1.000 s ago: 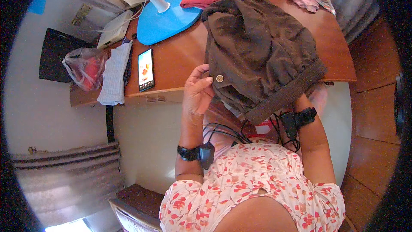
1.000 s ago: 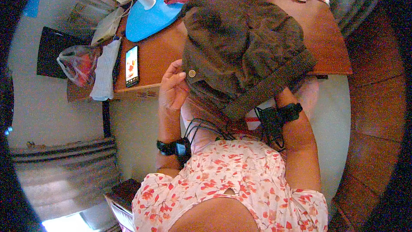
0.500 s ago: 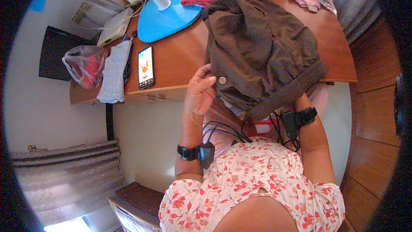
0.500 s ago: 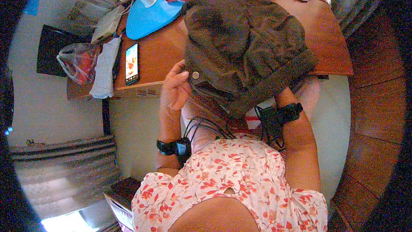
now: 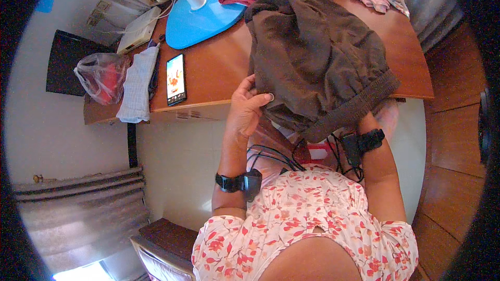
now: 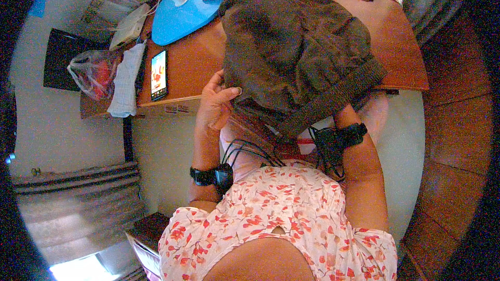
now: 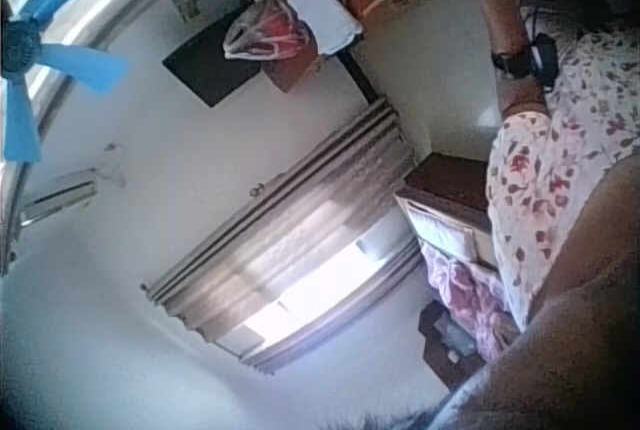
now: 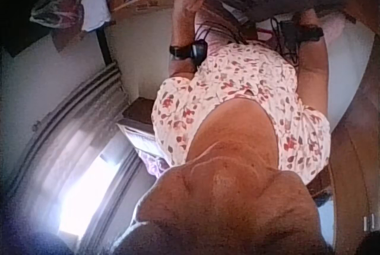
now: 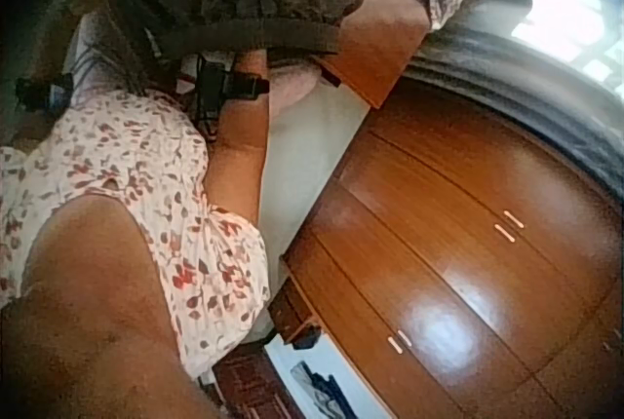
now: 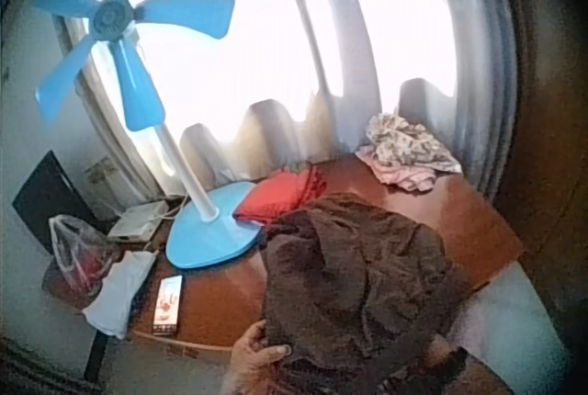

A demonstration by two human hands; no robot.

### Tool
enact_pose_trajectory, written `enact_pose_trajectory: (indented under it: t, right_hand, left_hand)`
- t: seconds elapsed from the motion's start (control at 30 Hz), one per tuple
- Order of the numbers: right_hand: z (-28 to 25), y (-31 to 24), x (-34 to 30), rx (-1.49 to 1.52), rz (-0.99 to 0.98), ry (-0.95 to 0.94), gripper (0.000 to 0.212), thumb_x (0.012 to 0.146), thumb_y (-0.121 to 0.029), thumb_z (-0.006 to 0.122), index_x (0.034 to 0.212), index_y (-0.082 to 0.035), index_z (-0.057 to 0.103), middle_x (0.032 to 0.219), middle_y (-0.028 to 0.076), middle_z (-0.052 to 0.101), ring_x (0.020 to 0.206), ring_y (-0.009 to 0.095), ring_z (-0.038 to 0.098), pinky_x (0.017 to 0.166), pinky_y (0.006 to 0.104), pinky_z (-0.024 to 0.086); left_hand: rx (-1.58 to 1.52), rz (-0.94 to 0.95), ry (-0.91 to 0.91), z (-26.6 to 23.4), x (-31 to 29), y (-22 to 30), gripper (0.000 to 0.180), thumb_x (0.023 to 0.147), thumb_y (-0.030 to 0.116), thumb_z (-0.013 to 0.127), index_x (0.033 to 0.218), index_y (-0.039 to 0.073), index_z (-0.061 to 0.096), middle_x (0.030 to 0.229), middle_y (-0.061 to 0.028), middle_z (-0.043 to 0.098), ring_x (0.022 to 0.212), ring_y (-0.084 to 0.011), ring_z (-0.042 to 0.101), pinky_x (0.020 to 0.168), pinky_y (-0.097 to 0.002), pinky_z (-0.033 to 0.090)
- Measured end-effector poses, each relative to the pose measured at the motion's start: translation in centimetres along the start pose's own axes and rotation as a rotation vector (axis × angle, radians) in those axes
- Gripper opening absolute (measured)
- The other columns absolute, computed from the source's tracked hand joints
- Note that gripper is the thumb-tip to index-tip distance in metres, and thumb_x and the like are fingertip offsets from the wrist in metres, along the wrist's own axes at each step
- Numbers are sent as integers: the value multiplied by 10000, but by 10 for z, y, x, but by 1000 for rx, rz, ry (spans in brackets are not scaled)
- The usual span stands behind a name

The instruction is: Folding a blue shirt and brown pants on a desk.

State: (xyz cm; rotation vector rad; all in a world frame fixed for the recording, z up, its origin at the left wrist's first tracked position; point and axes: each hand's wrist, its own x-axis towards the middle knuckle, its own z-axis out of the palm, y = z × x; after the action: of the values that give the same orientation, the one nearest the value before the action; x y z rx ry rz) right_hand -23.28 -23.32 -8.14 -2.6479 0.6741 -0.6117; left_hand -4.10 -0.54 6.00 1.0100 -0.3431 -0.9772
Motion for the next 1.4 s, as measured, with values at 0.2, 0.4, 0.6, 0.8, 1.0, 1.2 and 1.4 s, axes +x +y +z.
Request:
enact_pose_trajectory:
  t: [0.2, 0.4, 0.6, 0.8, 1.0, 1.2, 1.4]
  right_hand:
    - [0, 1, 2, 4, -3, -1, 437, 762, -217, 585, 1130, -2, 490, 1032, 103, 545, 985, 235, 500, 817, 332, 407]
    - [-1, 2, 2, 3, -2, -11, 437, 761, -220, 587, 1127, -2, 492, 1026, 102, 548, 980, 235, 503, 813, 333, 409]
    - [0, 2, 4, 6, -8, -17, 436, 760, -224, 589, 1124, -2, 495, 1021, 101, 551, 975, 234, 507, 809, 333, 412]
    - [3, 2, 7, 12, -21, -22, 436, 760, -227, 590, 1121, -2, 498, 1015, 101, 554, 970, 234, 510, 805, 333, 414]
    - [5, 7, 13, 18, -27, -42, 436, 759, -231, 592, 1119, -2, 501, 1010, 100, 557, 965, 234, 514, 801, 333, 417]
    - [-17, 25, 12, 16, 28, -115, 436, 758, -234, 593, 1116, -2, 504, 1004, 99, 560, 959, 234, 517, 797, 333, 419]
    - [-38, 43, -10, -44, 99, -279, 435, 758, -238, 595, 1113, -2, 507, 999, 99, 564, 954, 233, 521, 793, 334, 422]
  left_hand:
    - [-15, -8, 3, -7, 1, -2, 512, 660, -65, 600, 1134, -13, 414, 1009, -121, 570, 904, -225, 572, 824, -333, 458]
    - [-66, -11, -40, -8, -1, 1, 520, 661, -88, 533, 1156, -21, 388, 1006, -135, 571, 899, -237, 576, 828, -345, 460]
    - [-105, 16, -100, -8, -3, 0, 547, 665, -84, 511, 1189, -24, 364, 1054, -157, 547, 955, -245, 555, 853, -344, 446]
    - [-85, -13, -10, -2, -3, 1, 512, 694, -56, 536, 1181, -33, 378, 1065, -141, 547, 947, -237, 555, 844, -337, 447]
    - [199, -53, 91, -3, 15, -2, 374, 691, -43, 579, 1056, -46, 496, 936, -99, 597, 820, -159, 577, 748, -275, 469]
    - [117, 18, 129, -8, 26, 6, 293, 682, -69, 516, 974, -44, 537, 873, -91, 603, 735, -163, 580, 667, -272, 483]
    - [110, 35, 121, -11, 40, 11, 293, 665, -82, 481, 947, -41, 547, 844, -95, 603, 682, -175, 575, 627, -284, 488]
